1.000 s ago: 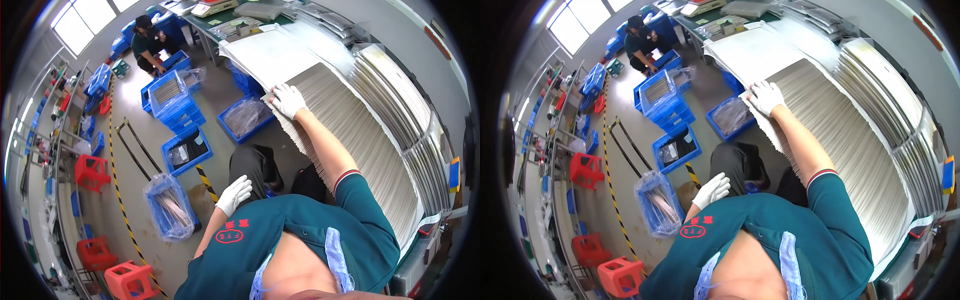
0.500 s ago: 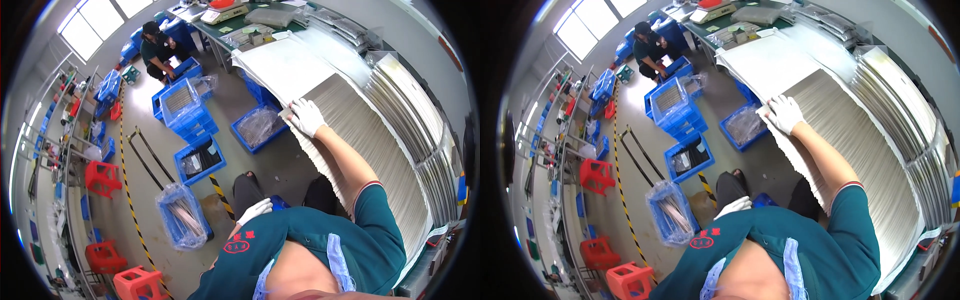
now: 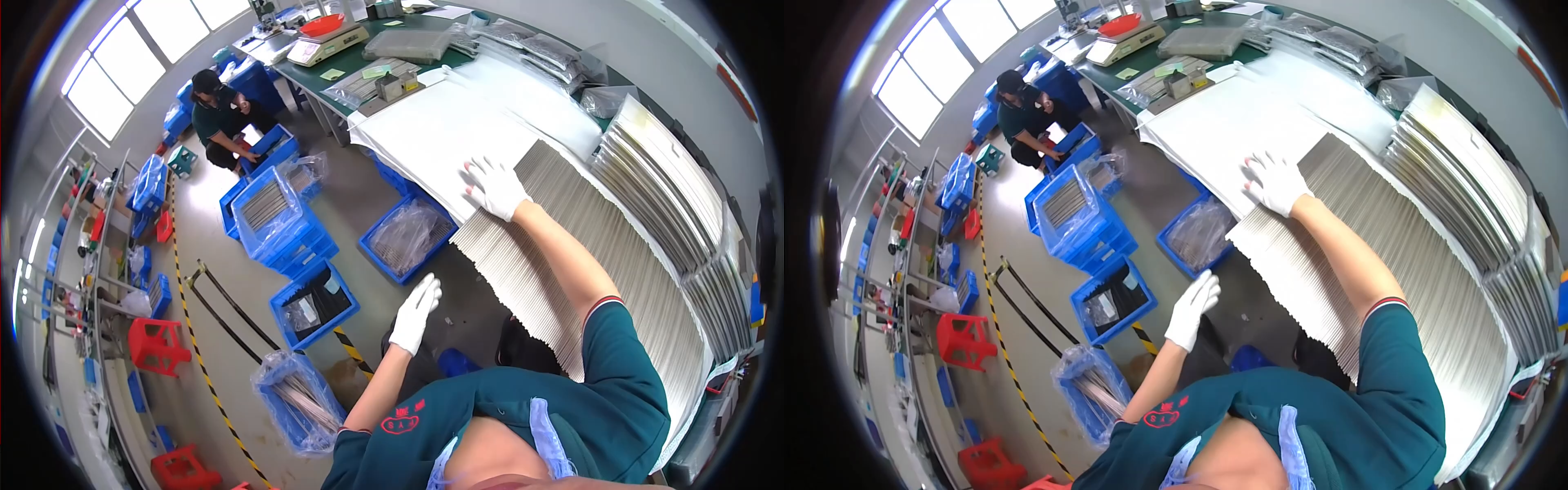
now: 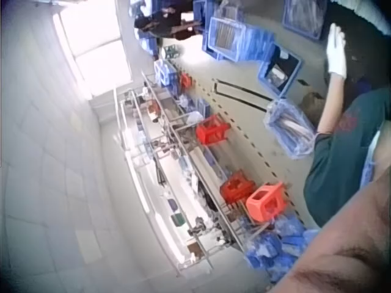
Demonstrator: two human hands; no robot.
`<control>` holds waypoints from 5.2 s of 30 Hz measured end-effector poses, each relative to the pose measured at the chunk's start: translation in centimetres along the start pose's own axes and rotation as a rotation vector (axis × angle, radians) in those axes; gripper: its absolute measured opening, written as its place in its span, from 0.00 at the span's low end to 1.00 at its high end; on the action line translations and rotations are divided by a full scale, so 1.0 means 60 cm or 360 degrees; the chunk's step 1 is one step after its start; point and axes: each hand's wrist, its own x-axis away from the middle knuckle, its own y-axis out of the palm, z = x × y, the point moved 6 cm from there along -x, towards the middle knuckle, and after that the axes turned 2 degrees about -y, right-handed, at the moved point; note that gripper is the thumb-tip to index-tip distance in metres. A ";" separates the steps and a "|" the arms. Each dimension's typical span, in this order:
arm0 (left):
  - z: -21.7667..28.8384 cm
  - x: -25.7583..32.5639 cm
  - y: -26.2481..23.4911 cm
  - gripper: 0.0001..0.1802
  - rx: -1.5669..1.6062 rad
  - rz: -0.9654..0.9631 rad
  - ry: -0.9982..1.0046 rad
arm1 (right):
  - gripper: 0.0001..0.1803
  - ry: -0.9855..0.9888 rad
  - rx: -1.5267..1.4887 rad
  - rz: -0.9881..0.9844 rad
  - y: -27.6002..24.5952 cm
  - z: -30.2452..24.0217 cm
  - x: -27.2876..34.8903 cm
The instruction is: Sorting and counting metal heatsink fins on a workbench and placing them into plastic sleeves.
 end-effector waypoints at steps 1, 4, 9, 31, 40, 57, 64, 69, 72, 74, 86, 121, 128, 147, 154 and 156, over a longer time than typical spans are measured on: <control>0.014 -0.020 0.009 0.23 -0.0054 0.0013 0.0157 | 0.30 0.0099 0.0101 -0.0258 0.018 0.009 0.011; 0.061 -0.053 0.040 0.22 -0.0780 0.0138 0.0569 | 0.31 0.0019 0.0044 -0.0245 0.028 0.017 0.027; 0.087 -0.084 0.083 0.20 -0.1215 0.0129 0.0680 | 0.27 -0.0071 0.0052 -0.0021 0.004 0.010 0.033; 0.074 -0.098 0.078 0.19 -0.1039 0.0174 0.0590 | 0.30 -0.0134 -0.0301 -0.0102 -0.054 -0.015 0.082; 0.074 -0.105 0.074 0.17 -0.0980 0.0222 0.0621 | 0.29 -0.0206 -0.0207 0.0106 -0.044 -0.027 -0.001; 0.025 -0.081 0.042 0.20 -0.0767 0.0231 0.0613 | 0.33 -0.0308 -0.0059 -0.0103 0.067 -0.100 -0.102; -0.092 0.014 -0.062 0.20 -0.0915 0.0425 0.0022 | 0.35 -0.0311 -0.0123 -0.0202 0.074 -0.091 -0.100; -0.143 0.090 -0.132 0.20 -0.1881 0.0762 0.0418 | 0.37 -0.0128 -0.0194 -0.0237 0.066 -0.090 -0.098; -0.168 0.105 -0.134 0.27 -0.2291 0.0752 0.0331 | 0.34 -0.0125 -0.0291 -0.0163 0.058 -0.094 -0.098; -0.168 0.103 -0.123 0.28 -0.2401 0.0712 0.0253 | 0.34 -0.0117 -0.0337 -0.0164 0.059 -0.092 -0.098; -0.174 0.104 -0.131 0.22 -0.2292 0.0869 0.0316 | 0.30 -0.0247 -0.0602 0.0004 0.101 -0.074 -0.104; -0.641 0.527 -0.729 0.19 -0.0633 0.2185 -0.1885 | 0.29 -0.0349 0.0625 -0.0254 0.014 0.021 -0.110; -0.612 0.490 -0.733 0.15 -0.0711 0.2098 -0.2230 | 0.31 -0.0276 0.0676 -0.0327 0.018 0.023 -0.106; -0.664 0.510 -0.817 0.25 -0.0933 0.1838 -0.1853 | 0.31 0.0005 0.0012 -0.0279 0.048 0.026 -0.086; -0.673 0.485 -0.813 0.26 -0.1127 0.1713 -0.2090 | 0.31 0.0194 0.0009 -0.0362 0.021 -0.018 -0.077; -0.628 0.459 -0.793 0.25 -0.1160 0.1632 -0.2109 | 0.31 0.0243 0.0106 -0.0397 0.008 -0.027 -0.072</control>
